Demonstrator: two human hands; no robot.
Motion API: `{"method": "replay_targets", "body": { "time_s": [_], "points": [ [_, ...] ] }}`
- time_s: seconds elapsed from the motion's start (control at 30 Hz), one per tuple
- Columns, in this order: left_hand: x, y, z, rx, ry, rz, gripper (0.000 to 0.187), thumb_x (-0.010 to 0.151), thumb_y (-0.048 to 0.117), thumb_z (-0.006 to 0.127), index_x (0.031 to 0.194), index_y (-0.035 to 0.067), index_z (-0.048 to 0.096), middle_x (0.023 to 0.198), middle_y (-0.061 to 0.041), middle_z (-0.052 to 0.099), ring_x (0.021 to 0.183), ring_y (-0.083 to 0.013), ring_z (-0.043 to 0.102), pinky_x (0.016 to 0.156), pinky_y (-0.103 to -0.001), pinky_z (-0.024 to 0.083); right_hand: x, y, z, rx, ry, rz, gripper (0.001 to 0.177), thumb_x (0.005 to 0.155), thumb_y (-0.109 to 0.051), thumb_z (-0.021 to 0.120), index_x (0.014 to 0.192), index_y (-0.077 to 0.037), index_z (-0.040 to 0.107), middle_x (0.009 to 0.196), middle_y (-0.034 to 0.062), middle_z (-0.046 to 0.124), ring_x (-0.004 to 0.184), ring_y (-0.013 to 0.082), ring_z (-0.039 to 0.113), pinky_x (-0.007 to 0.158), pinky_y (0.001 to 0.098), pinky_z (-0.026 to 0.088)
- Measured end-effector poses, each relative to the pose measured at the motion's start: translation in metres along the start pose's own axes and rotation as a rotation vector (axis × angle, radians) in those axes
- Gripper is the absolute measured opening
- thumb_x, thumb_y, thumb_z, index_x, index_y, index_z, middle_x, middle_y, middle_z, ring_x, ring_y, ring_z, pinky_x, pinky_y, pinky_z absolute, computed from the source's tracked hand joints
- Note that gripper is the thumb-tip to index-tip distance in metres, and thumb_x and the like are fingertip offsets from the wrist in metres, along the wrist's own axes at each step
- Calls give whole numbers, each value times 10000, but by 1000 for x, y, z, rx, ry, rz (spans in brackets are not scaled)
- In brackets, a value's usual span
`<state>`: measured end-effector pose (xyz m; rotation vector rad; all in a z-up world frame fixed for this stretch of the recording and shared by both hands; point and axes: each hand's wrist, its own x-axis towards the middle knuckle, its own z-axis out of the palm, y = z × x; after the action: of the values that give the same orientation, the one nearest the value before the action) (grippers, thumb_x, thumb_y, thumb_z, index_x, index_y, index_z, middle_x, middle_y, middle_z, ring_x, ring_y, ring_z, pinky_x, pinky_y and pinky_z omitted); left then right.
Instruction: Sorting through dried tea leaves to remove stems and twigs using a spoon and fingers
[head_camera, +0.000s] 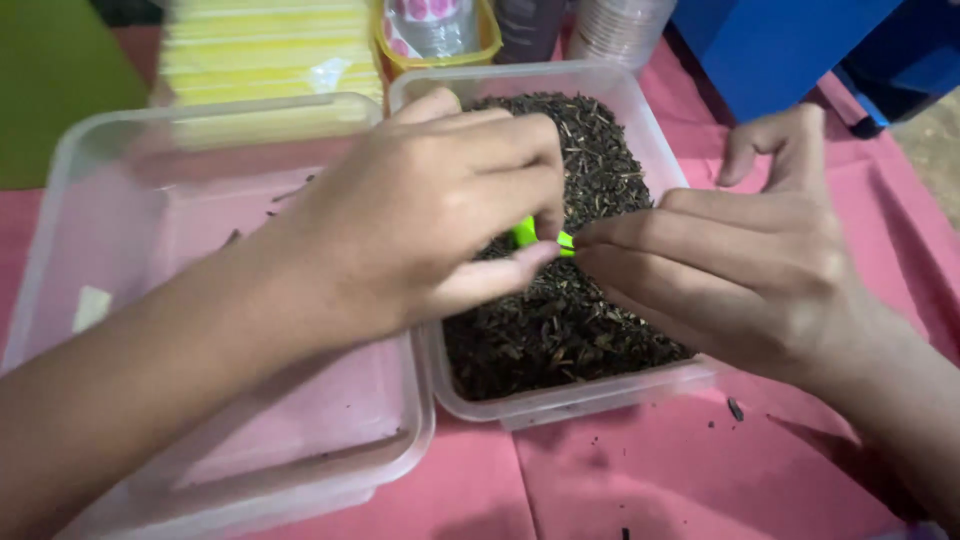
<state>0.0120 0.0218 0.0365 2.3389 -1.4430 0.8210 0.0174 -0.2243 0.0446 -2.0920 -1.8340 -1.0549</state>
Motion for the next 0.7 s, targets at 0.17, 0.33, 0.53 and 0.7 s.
{"method": "replay_targets", "body": {
  "time_s": [0.17, 0.33, 0.53, 0.7],
  "points": [
    [-27, 11, -40, 57, -87, -55, 228, 980, 140, 782, 981, 18, 589, 994, -124, 562, 767, -324, 583, 673, -456, 464, 33, -12, 12, -113, -33, -61, 149, 1108, -66, 586, 980, -87, 660, 884, -4, 629, 647, 173, 514, 803, 423, 280],
    [-75, 4, -54, 202, -216, -188, 202, 876, 156, 746, 980, 9, 653, 1053, -129, 664, 776, -348, 661, 695, -523, 588, 71, -20, 60, -79, -40, -93, 221, 1057, 36, 491, 926, -119, 579, 812, 5, 480, 725, 246, 510, 777, 428, 292],
    [-107, -23, -47, 228, -349, -435, 205, 864, 230, 728, 921, 34, 711, 934, -76, 647, 672, -316, 636, 504, -462, 492, 103, -15, 126, -40, -132, -111, 189, 885, -315, 731, 807, -152, 675, 851, 20, 649, 930, 299, 590, 745, 534, 347],
    [-125, -37, -36, 6, -506, -747, 226, 846, 290, 707, 954, 95, 670, 979, -104, 732, 881, -343, 708, 721, -469, 521, 117, -20, 152, 89, -339, -17, 125, 800, -275, 673, 698, -203, 675, 806, -8, 694, 869, 323, 634, 753, 617, 363]
  ]
}}
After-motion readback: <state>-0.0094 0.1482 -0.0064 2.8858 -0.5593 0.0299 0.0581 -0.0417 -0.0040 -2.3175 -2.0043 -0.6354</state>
